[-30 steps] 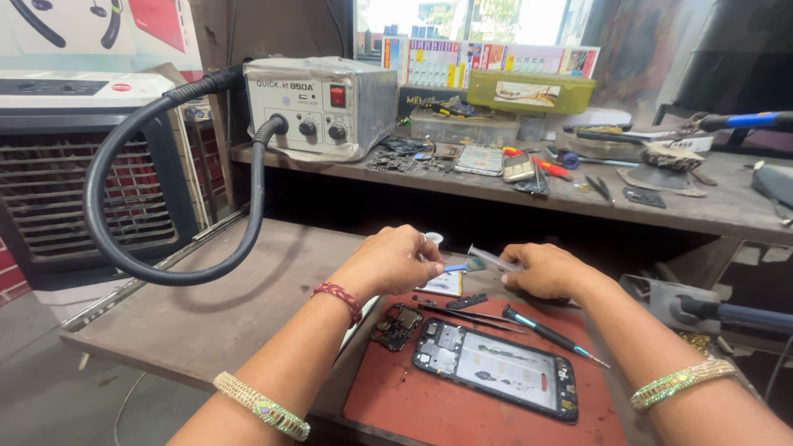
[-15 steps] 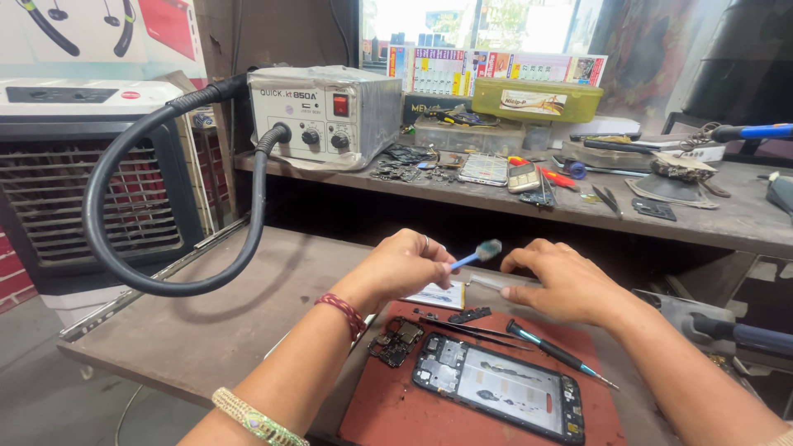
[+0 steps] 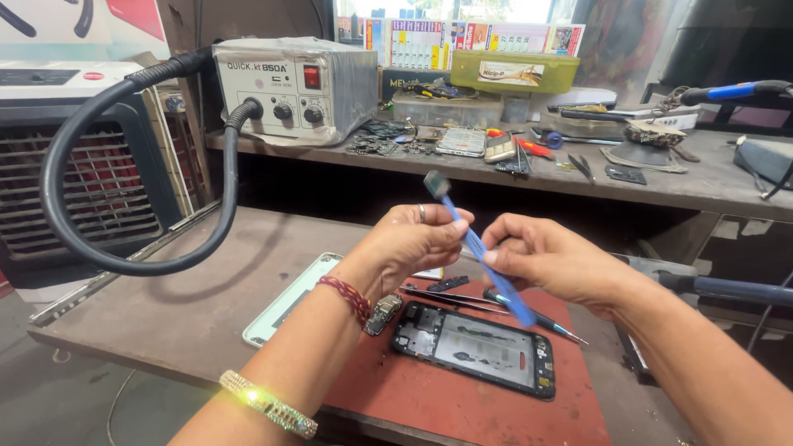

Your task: The person applies a liquid substance from a syringe onto the internal components of a disassembled smartphone. They then use a blue plastic spatula to spread the liquid across the surface and a pair of tweezers to manipulate small parts within the device.

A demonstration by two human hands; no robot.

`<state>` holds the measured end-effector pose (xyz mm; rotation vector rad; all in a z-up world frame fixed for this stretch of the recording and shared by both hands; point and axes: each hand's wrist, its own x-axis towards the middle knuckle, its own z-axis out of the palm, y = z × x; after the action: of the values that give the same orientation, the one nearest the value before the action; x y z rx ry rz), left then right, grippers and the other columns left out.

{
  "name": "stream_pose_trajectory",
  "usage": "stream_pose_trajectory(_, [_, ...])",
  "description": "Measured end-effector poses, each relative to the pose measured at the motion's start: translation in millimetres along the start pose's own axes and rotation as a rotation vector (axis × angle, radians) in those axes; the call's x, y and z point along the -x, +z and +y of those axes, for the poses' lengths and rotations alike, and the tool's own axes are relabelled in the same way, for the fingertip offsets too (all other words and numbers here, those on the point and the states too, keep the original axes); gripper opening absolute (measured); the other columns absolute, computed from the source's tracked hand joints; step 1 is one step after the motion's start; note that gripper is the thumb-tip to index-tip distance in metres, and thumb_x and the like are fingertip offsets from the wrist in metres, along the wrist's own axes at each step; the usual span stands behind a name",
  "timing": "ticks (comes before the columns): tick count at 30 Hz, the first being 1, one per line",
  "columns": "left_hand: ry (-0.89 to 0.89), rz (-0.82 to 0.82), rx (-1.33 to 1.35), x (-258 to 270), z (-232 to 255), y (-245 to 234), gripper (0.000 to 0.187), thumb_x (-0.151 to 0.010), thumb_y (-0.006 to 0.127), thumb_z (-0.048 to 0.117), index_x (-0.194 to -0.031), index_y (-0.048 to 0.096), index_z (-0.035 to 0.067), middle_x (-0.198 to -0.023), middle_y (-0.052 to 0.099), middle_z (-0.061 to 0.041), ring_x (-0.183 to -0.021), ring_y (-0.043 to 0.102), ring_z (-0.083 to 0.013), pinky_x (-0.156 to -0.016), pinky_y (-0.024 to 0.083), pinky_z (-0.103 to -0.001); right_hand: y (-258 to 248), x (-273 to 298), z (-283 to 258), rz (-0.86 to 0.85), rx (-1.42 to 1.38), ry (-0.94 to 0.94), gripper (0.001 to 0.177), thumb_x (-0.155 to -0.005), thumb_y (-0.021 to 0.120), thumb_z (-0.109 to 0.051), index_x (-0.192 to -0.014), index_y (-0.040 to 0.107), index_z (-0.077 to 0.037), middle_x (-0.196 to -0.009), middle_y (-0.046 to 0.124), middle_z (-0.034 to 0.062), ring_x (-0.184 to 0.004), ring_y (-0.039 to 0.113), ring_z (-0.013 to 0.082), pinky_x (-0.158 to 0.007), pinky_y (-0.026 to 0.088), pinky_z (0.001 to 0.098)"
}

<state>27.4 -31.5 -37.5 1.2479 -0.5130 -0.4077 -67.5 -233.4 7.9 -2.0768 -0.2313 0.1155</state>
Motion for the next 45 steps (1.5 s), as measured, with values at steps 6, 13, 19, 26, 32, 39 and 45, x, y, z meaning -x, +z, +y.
stream_pose_trajectory(6, [0.102,-0.111,-0.746,31.1,-10.5,3.5,0.021,-0.083,0.079,0.016,-0.100,0.081,0.004,-0.090,0.081,-0.005,-0.083,0.074,-0.0127,-0.079,0.058,-0.029,-12.9,26.8,16.2,0.123,0.080,0.116,0.020,-0.096,0.061,-0.022,-0.107,0.064,-0.005,-0.083,0.065,0.0050,-0.070,0.062,0.0124,-0.068,0.053,0.0303])
stream_pose_trajectory(13, [0.189,-0.072,-1.200,51.2,-12.8,14.2,0.020,-0.075,0.080,0.015,-0.095,0.083,0.013,-0.089,0.080,-0.011,-0.085,0.077,-0.0225,-0.080,0.058,-0.034,-7.6,47.9,30.7,0.150,0.251,0.079,0.025,-0.099,0.058,-0.032,-0.100,0.068,-0.010,-0.079,0.066,0.0004,-0.070,0.054,0.0108,-0.065,0.048,0.0283])
stream_pose_trajectory(19, [0.242,-0.032,-1.267,49.9,-19.8,20.5,0.016,-0.075,0.079,0.014,-0.091,0.084,0.014,-0.084,0.078,-0.012,-0.081,0.077,-0.0251,-0.077,0.058,-0.036,-5.9,61.3,25.7,0.179,0.369,0.157,0.032,-0.098,0.059,-0.041,-0.103,0.077,-0.015,-0.075,0.062,-0.0020,-0.070,0.050,0.0103,-0.065,0.045,0.0284])
stream_pose_trajectory(26, [0.175,0.011,-1.339,57.5,-9.4,6.8,0.015,-0.074,0.081,0.015,-0.089,0.084,0.016,-0.088,0.079,-0.010,-0.085,0.076,-0.0251,-0.080,0.057,-0.036,-10.6,70.8,30.8,0.178,0.412,0.086,0.033,-0.096,0.062,-0.040,-0.104,0.075,-0.011,-0.077,0.066,-0.0030,-0.074,0.053,0.0078,-0.066,0.047,0.0286])
stream_pose_trajectory(32, [0.266,-0.111,-1.178,61.5,-11.7,7.2,0.022,-0.074,0.081,0.017,-0.096,0.084,0.015,-0.092,0.081,-0.009,-0.089,0.078,-0.0215,-0.081,0.059,-0.034,-8.0,83.7,37.8,0.199,0.589,0.193,0.032,-0.095,0.067,-0.042,-0.114,0.075,-0.018,-0.082,0.073,0.0017,-0.072,0.060,0.0114,-0.067,0.051,0.0310])
stream_pose_trajectory(39, [0.280,-0.315,-1.038,62.1,-16.5,33.8,0.059,-0.068,0.090,0.039,-0.118,0.077,0.010,-0.103,0.078,-0.014,-0.100,0.075,-0.0227,-0.089,0.057,-0.034,-11.1,97.9,45.2,0.284,0.767,0.089,0.040,-0.087,0.068,-0.045,-0.116,0.073,-0.019,-0.084,0.073,0.0008,-0.078,0.065,0.0163,-0.071,0.054,0.0352])
stream_pose_trajectory(45, [0.277,-0.346,-1.003,60.3,-23.4,35.3,0.067,-0.064,0.090,0.041,-0.121,0.075,0.009,-0.110,0.079,-0.013,-0.104,0.075,-0.0217,-0.092,0.055,-0.033,-4.6,108.5,32.2,0.306,0.758,0.172,0.035,-0.090,0.070,-0.045,-0.113,0.075,-0.019,-0.081,0.072,0.0061,-0.077,0.066,0.0202,-0.070,0.054,0.0371])
